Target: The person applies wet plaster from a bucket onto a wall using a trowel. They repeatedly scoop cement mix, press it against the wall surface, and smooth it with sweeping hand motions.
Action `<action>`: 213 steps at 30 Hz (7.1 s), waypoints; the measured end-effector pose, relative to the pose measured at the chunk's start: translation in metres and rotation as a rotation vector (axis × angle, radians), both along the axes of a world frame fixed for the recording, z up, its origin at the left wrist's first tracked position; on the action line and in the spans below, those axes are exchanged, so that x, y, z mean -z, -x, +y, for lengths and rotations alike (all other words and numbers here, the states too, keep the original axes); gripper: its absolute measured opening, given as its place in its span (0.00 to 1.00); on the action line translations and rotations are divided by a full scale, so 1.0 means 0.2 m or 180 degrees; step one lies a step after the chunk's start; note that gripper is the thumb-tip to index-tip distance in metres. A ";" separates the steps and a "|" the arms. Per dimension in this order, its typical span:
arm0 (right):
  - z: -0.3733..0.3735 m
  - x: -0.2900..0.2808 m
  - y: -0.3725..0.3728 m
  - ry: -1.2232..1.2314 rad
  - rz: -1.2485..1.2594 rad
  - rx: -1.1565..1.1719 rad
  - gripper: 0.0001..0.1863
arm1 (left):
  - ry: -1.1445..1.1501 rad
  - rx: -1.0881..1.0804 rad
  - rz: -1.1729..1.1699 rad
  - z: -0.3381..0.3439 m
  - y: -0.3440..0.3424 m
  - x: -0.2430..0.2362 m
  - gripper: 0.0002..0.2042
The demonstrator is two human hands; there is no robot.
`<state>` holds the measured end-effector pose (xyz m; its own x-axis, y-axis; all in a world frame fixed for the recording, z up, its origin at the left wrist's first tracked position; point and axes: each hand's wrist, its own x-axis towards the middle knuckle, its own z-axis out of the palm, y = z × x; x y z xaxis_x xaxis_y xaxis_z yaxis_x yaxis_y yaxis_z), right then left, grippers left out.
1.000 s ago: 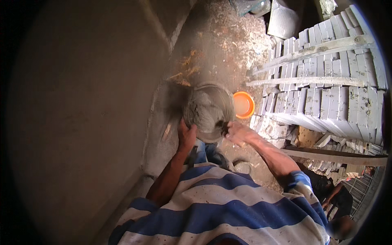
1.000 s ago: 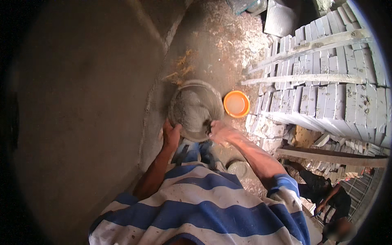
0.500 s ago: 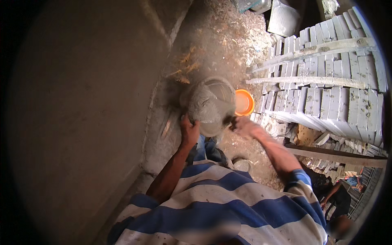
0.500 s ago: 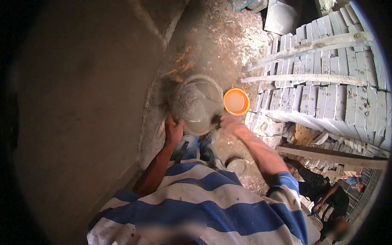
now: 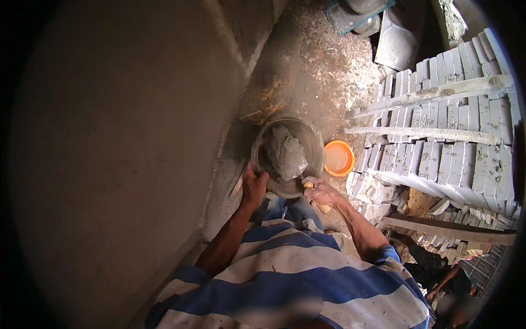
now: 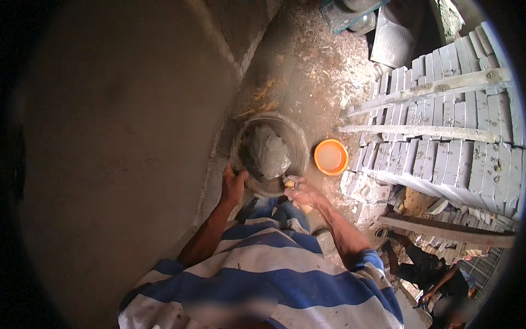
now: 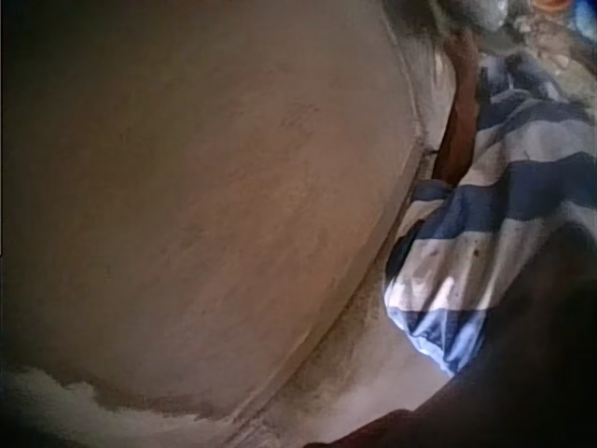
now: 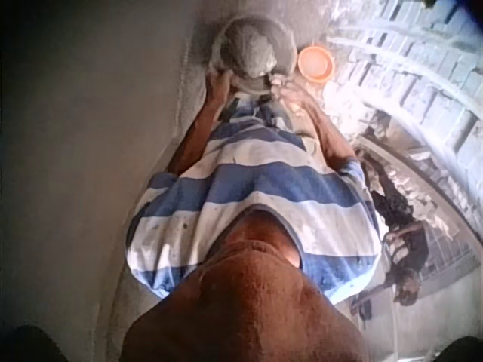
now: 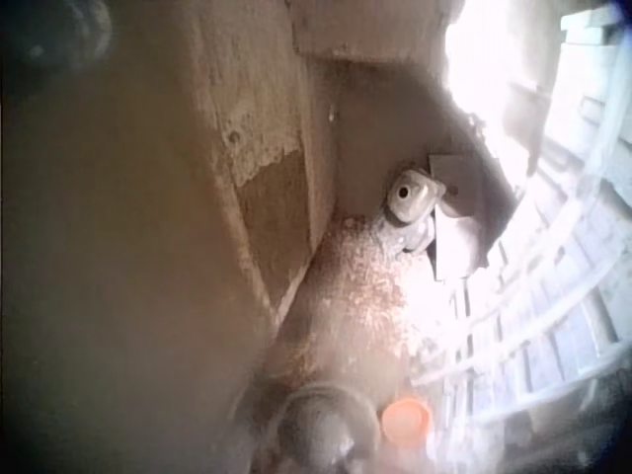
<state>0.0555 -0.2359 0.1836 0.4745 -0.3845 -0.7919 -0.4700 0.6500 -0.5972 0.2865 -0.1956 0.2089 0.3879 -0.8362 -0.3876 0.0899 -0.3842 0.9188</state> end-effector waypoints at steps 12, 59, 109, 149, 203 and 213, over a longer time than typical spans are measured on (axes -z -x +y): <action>-0.27 -0.23 -0.20 0.0186 -0.0206 0.0374 0.16 | -0.0205 -0.0724 0.0892 -0.27 -0.10 0.01 0.33; -0.65 -0.21 -0.76 0.3275 0.0146 -0.3418 0.19 | -0.0769 -0.3225 0.1008 0.28 -0.31 0.28 0.17; -3.04 -0.65 0.37 0.4858 0.3075 0.5418 0.20 | -0.1960 0.0286 -0.2582 -0.28 -0.37 0.24 0.19; -0.79 -0.03 -0.72 0.1715 -0.1703 -0.2608 0.21 | -0.0665 -0.0586 0.0168 -0.34 -0.44 -0.33 0.27; -0.99 0.72 -0.66 0.3553 -0.1148 -0.3308 0.17 | -0.0956 -0.2497 0.0686 -0.22 -0.33 0.45 0.28; -1.33 0.08 -1.01 0.4410 0.1126 -0.3853 0.12 | -0.0243 -0.1085 -0.1214 -0.56 -0.44 -0.28 0.24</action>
<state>0.2574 -0.5024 0.1683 0.8507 -0.3808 -0.3623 -0.4493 -0.8845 -0.1252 0.3739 -0.3077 0.2652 0.7591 -0.6126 -0.2204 -0.1143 -0.4587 0.8812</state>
